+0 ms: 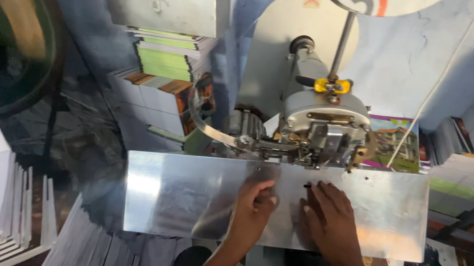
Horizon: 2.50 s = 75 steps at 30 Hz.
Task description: The person places a book cover onto a book block, aligns it on a binding machine, and operates the machine to stitch the spine. The person repeats this process for multiple books, stacking the finished items.
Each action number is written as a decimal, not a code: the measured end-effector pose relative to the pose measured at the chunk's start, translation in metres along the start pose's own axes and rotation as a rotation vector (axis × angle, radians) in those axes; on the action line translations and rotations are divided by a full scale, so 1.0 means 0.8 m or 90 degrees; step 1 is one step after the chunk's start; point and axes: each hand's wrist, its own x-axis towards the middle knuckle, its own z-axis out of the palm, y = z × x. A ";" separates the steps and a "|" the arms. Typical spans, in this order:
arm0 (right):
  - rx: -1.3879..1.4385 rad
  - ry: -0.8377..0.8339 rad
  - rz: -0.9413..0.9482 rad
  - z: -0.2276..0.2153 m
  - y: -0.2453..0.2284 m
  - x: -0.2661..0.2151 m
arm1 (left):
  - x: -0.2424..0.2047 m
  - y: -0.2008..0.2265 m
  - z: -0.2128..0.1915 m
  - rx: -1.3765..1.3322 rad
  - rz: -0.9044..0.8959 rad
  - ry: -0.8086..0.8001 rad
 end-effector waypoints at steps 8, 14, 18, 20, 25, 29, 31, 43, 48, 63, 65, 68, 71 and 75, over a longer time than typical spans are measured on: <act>-0.010 -0.025 -0.093 0.039 -0.056 0.022 | -0.006 -0.002 -0.046 0.010 0.146 0.096; 0.015 -0.038 -0.137 0.079 -0.089 0.039 | -0.006 -0.007 -0.087 0.024 0.224 0.132; 0.065 -0.094 -0.191 0.107 -0.113 0.053 | -0.002 -0.009 -0.122 0.039 0.233 0.162; 0.051 -0.121 -0.227 0.122 -0.123 0.065 | -0.004 -0.004 -0.145 0.088 0.246 0.176; 0.033 -0.148 -0.279 0.151 -0.145 0.099 | -0.005 0.015 -0.194 0.170 0.253 0.217; 0.029 -0.182 -0.259 0.170 -0.166 0.121 | -0.003 0.025 -0.233 0.245 0.247 0.242; 0.035 -0.168 -0.238 0.176 -0.177 0.121 | -0.001 0.025 -0.252 0.267 0.246 0.257; 0.027 -0.075 -0.248 0.181 -0.182 0.112 | 0.047 0.040 -0.395 0.686 0.380 0.317; 0.031 -0.065 -0.256 0.177 -0.184 0.113 | 0.056 0.068 -0.461 1.013 0.121 0.214; 0.016 -0.106 -0.232 0.168 -0.192 0.117 | 0.034 0.005 -0.550 1.320 -0.121 0.140; 0.019 -0.119 -0.213 0.168 -0.193 0.117 | 0.041 0.004 -0.550 1.369 -0.159 0.133; 0.030 -0.124 -0.208 0.167 -0.192 0.117 | 0.052 0.012 -0.555 1.369 -0.164 0.160; 0.030 -0.130 -0.206 0.169 -0.192 0.118 | 0.059 0.016 -0.567 1.362 -0.170 0.209; 0.027 -0.133 -0.206 0.170 -0.189 0.117 | 0.058 0.014 -0.590 1.389 -0.099 0.439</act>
